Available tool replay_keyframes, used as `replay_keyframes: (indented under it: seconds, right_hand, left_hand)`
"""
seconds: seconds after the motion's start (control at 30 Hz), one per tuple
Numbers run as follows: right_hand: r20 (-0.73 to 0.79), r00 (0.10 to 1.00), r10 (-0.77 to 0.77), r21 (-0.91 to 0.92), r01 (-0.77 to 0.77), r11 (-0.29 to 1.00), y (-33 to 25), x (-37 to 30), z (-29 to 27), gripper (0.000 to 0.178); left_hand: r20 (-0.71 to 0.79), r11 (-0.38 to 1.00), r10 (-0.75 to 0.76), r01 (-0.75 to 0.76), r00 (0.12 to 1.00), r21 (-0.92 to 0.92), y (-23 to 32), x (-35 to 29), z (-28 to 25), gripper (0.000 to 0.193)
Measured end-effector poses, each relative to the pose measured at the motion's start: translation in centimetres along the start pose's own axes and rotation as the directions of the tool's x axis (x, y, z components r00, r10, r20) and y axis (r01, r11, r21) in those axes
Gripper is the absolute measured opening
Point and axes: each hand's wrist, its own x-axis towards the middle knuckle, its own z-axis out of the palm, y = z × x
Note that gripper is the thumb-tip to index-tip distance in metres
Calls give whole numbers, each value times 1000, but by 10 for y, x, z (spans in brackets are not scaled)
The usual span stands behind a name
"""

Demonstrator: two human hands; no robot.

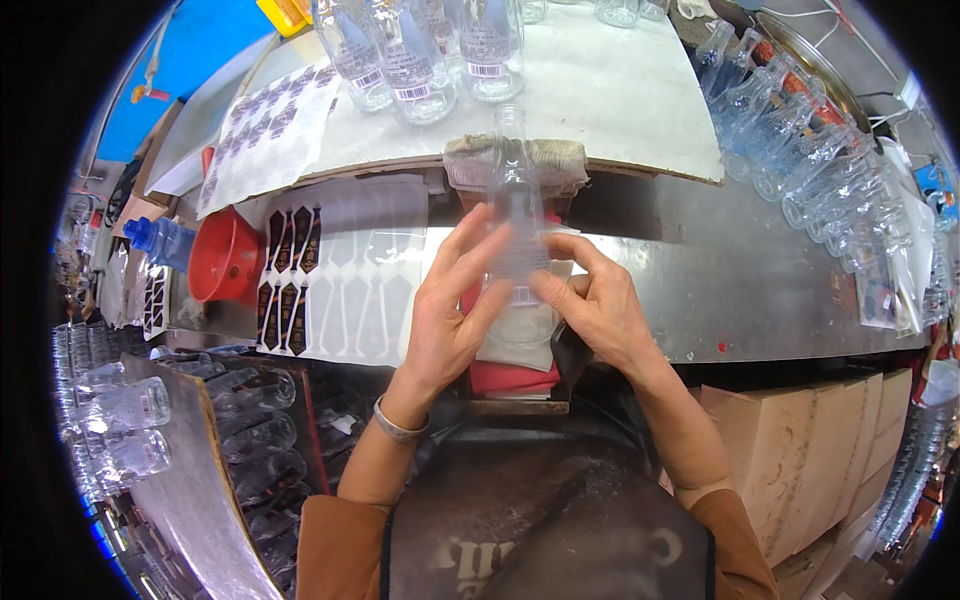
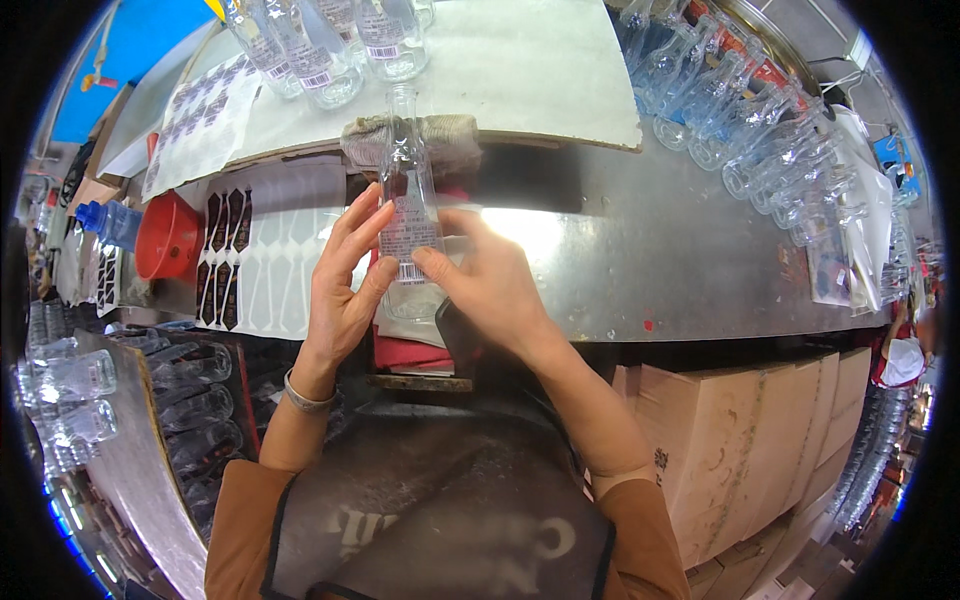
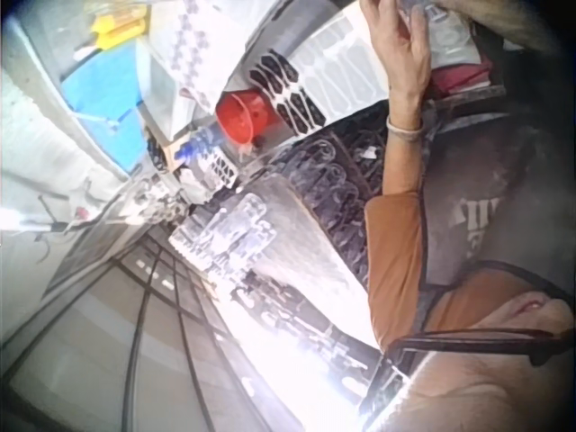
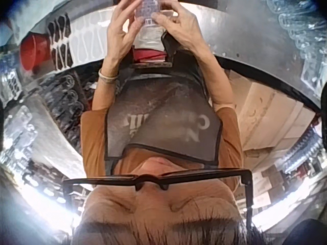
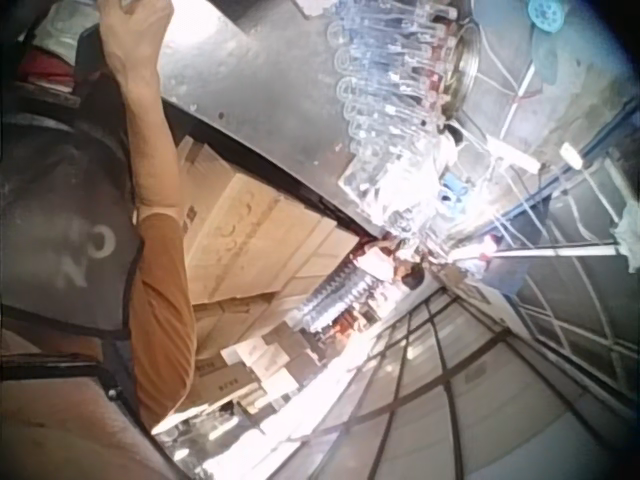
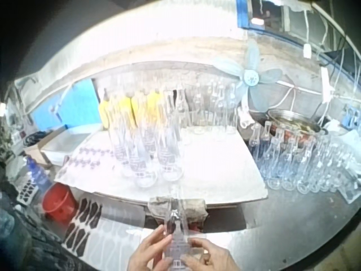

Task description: The person repeatedly picks clear plastic bottles from a table, places each on a red pad, applies a label to the bottle, smooths it with a black card, and sets the labeled bottle aside. The process is repeated for multiple bottles.

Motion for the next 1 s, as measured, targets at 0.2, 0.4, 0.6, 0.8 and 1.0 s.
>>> replay_keyframes:
  seconds: [0.2,0.4,0.6,0.8,1.0]
  right_hand:
    - [-16,1000,4,-63,-5,998,-1,-1,1,49]
    - [-36,999,-4,-54,2,999,-5,1,3,48]
    - [4,1000,-19,78,19,997,16,8,-6,46]
    - [20,1000,6,55,-7,998,10,7,-6,46]
    - [21,1000,-6,66,5,998,10,5,-6,47]
  left_hand:
    - [-3,1000,-18,18,1000,-19,0,0,0,50]
    - [2,999,-37,37,999,-15,1,2,-1,50]
    - [-2,995,-66,65,998,-78,3,1,-2,50]
    - [27,1000,12,-12,1000,11,0,0,0,50]
    - [23,1000,8,-9,1000,17,0,-2,1,51]
